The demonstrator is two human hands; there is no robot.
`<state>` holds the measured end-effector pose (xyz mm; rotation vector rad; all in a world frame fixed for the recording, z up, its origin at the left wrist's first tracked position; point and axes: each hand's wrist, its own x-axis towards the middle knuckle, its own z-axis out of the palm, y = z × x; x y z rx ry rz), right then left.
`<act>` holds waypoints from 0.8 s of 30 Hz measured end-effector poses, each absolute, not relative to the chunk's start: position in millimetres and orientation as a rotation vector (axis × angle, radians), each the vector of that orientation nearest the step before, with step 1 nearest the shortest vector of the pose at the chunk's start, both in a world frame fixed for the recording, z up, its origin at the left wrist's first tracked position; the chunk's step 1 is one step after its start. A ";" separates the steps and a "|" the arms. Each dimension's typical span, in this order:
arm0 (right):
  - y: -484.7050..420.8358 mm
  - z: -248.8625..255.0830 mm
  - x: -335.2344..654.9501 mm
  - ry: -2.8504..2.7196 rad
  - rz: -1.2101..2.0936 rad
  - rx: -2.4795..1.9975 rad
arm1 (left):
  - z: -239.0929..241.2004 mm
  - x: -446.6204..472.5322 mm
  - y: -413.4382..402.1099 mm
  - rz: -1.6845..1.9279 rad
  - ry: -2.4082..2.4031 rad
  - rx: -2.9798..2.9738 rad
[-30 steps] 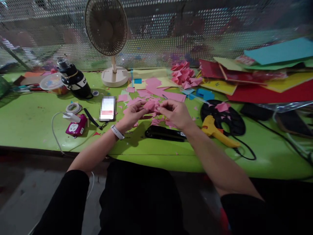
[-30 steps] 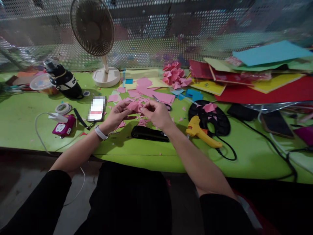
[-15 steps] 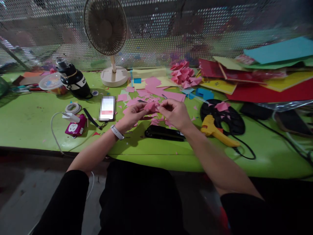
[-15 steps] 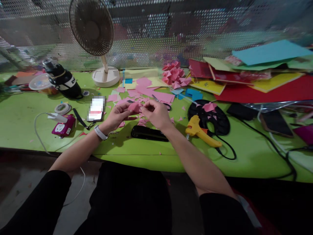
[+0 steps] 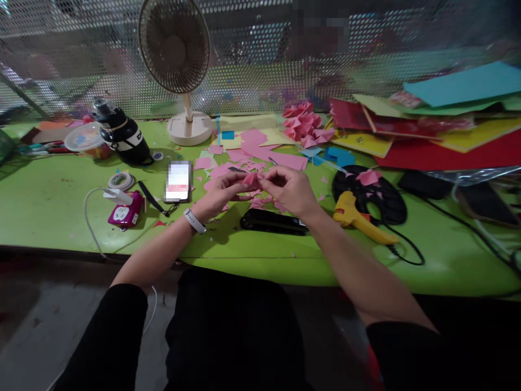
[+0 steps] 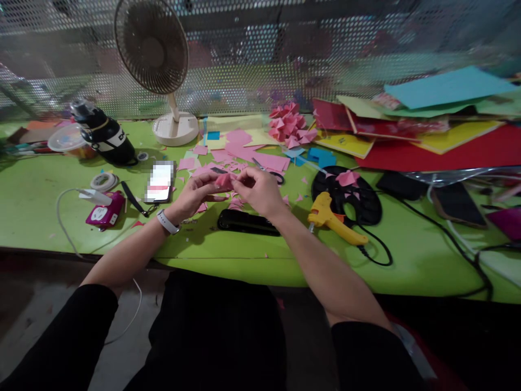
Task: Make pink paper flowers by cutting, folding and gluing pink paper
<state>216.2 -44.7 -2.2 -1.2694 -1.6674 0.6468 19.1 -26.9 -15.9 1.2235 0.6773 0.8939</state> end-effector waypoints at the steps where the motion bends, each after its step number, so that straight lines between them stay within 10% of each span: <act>1: -44.8 -2.2 216.2 -1.674 0.649 -1.271 | -14.8 18.8 -27.4 0.892 0.676 1.225; 24: -44.1 -0.7 217.4 -1.610 0.797 -1.212 | -12.7 22.1 -29.3 0.920 0.710 1.121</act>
